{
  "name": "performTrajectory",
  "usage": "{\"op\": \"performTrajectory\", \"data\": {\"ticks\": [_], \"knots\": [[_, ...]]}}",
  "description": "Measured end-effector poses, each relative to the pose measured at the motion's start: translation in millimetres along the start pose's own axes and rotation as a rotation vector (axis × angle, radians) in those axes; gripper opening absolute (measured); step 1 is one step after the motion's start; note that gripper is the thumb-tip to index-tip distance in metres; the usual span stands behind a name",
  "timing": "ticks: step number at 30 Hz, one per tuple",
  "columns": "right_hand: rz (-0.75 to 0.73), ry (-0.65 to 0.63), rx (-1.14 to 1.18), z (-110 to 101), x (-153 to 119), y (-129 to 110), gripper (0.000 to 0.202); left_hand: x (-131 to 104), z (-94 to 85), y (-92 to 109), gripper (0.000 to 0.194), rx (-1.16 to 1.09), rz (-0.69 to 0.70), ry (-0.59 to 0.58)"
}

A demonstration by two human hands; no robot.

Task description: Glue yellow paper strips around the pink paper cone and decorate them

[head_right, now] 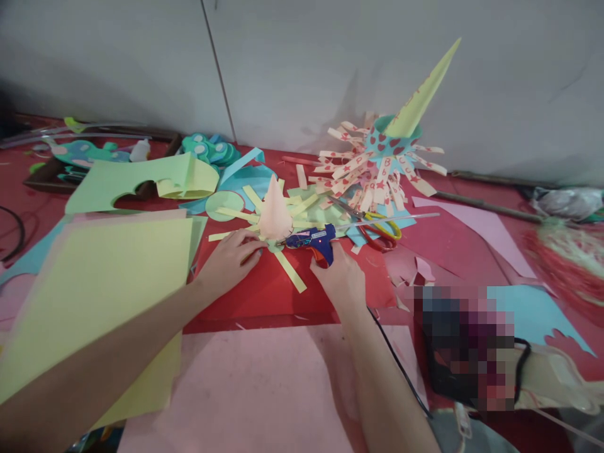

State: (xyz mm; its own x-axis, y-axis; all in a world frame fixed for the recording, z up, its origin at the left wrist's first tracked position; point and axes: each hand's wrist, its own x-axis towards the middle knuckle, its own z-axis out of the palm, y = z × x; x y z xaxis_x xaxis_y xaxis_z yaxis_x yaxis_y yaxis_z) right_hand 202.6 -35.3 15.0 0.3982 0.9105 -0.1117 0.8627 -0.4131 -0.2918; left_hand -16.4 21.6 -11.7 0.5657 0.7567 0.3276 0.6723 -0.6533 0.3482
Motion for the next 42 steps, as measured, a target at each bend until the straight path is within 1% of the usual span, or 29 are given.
{"op": "performTrajectory", "data": {"ticks": [9,16,27,31,36,42], "knots": [[-0.046,0.017,0.007,2.9,-0.4,-0.3,0.038,-1.4,1.6,-0.4,0.022,0.046,0.049,0.026],[-0.079,0.044,0.062,5.6,0.7,3.1,0.034,-0.6,1.4,-0.1,0.023,0.039,0.037,0.012],[-0.11,0.049,0.112,9.9,2.3,7.1,0.036,-0.9,1.4,-1.5,0.023,0.034,0.043,0.012],[-0.098,0.068,0.086,8.5,1.3,7.5,0.036,-0.9,1.6,-1.2,0.023,0.038,0.044,0.021],[-0.076,0.075,0.032,1.8,-2.1,5.0,0.034,-0.7,1.9,-1.4,0.023,0.035,0.053,0.033],[-0.037,0.048,-0.01,-2.1,-3.9,2.1,0.039,-1.0,1.6,-1.6,0.023,0.027,0.046,0.022]]}}
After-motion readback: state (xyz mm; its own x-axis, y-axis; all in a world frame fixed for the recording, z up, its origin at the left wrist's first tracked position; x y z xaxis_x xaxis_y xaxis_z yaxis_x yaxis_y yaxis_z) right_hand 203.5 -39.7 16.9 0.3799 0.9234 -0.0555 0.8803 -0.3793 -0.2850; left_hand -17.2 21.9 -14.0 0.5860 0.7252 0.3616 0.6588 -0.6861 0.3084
